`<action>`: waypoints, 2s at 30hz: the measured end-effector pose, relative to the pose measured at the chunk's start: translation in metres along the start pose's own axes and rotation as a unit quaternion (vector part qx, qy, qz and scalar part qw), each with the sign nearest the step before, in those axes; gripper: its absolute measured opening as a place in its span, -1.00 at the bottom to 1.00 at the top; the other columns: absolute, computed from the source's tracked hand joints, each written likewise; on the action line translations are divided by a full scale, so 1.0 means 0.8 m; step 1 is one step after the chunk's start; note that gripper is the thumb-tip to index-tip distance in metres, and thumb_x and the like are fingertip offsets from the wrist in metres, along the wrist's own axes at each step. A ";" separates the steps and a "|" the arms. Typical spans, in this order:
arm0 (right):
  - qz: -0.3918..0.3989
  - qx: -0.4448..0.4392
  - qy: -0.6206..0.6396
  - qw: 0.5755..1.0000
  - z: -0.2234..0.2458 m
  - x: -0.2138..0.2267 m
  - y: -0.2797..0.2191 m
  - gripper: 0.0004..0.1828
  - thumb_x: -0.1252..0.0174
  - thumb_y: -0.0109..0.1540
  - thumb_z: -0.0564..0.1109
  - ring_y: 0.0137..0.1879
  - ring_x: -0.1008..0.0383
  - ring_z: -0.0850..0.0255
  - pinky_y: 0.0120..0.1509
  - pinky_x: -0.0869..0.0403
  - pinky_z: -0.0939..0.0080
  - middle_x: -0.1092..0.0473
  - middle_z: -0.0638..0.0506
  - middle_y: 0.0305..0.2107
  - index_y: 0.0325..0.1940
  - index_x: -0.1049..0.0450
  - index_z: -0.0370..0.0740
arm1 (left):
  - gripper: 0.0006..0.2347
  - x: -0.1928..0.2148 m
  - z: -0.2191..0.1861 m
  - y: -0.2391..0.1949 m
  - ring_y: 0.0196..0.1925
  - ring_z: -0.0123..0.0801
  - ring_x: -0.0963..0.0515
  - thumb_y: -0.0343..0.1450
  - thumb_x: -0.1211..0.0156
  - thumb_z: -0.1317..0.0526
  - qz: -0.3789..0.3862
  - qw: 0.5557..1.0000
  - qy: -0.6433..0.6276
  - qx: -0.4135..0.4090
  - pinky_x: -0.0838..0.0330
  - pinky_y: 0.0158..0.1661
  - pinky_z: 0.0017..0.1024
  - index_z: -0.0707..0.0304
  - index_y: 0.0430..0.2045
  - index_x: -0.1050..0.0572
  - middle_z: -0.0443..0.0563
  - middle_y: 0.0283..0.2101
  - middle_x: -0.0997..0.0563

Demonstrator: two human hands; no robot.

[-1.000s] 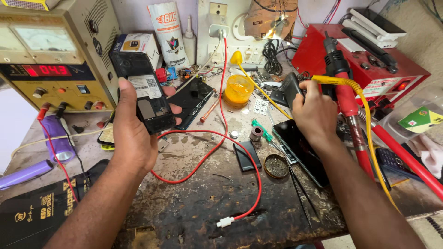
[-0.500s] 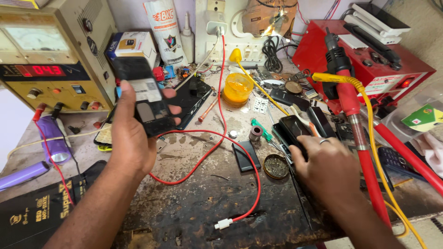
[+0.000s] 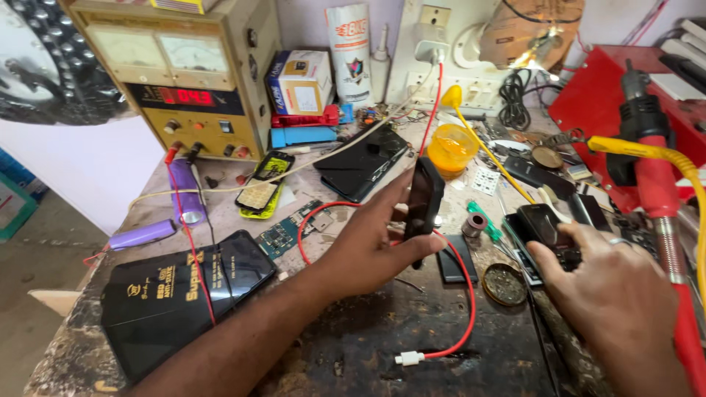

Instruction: The person assembles a mobile phone by inserting a battery, placing the motherboard into the casing, and attaching the keypad. The person then repeats the process with a second phone, inserting the battery and motherboard before closing the casing.

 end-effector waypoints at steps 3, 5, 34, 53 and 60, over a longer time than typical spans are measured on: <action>0.068 -0.026 -0.026 0.997 -0.019 -0.020 0.013 -0.32 -0.19 0.13 0.51 0.01 -0.62 -0.02 0.04 -0.58 -0.05 -0.60 -0.06 -0.12 0.18 -0.60 0.18 | -0.36 -0.002 0.005 0.003 0.05 -0.28 -0.53 0.48 -0.20 0.09 -0.011 0.998 -0.031 0.044 -0.57 -0.02 -0.21 0.20 0.44 -0.04 0.15 0.15 -0.45; 0.062 -0.012 -0.027 0.998 -0.027 -0.028 0.020 -0.29 -0.22 0.07 0.53 0.02 -0.61 -0.03 0.02 -0.58 -0.05 -0.58 -0.05 -0.07 0.15 -0.61 0.17 | -0.45 -0.002 0.015 0.006 0.06 -0.24 -0.55 0.51 -0.08 0.05 -0.015 0.989 -0.101 0.108 -0.54 -0.02 -0.19 0.19 0.39 -0.10 0.12 0.16 -0.47; 0.124 0.052 0.746 0.652 0.115 -0.032 -0.016 -0.59 -0.18 0.33 -0.13 -0.15 -0.54 0.27 -0.07 -0.54 0.25 -0.55 -0.10 -0.20 0.23 -0.47 -0.38 | -0.39 -0.007 0.015 0.007 0.10 -0.31 -0.57 0.43 -0.14 0.03 -0.025 0.966 -0.198 0.166 -0.66 -0.09 -0.13 0.01 0.40 -0.08 -0.04 0.14 -0.48; 0.279 0.011 0.816 0.506 0.126 -0.030 -0.028 -0.44 -0.18 0.27 -0.14 -0.07 -0.54 0.31 -0.01 -0.56 0.30 -0.48 -0.03 -0.08 0.36 -0.30 -0.23 | -0.54 0.012 -0.003 0.007 -0.13 -0.35 -0.68 0.32 -0.36 0.20 -0.109 0.958 -0.176 0.197 -0.67 -0.34 -0.29 0.13 0.10 -0.35 0.03 -0.05 -0.63; 0.160 -0.012 0.816 0.555 0.120 -0.029 -0.021 -0.36 -0.20 0.22 -0.29 -0.04 -0.50 0.30 0.01 -0.55 0.24 -0.40 -0.04 -0.05 0.38 -0.24 -0.19 | -0.59 0.009 0.008 0.009 -0.27 -0.29 -0.70 0.38 -0.26 0.14 -0.113 0.957 -0.176 0.200 -0.68 -0.43 -0.27 0.09 0.09 -0.32 0.09 -0.18 -0.65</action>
Point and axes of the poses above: each hand's wrist, its own y-axis towards the middle knuckle, its own x-axis out of the back of the hand, z = x × y, the point moved 3 cm from there along y, towards the middle knuckle
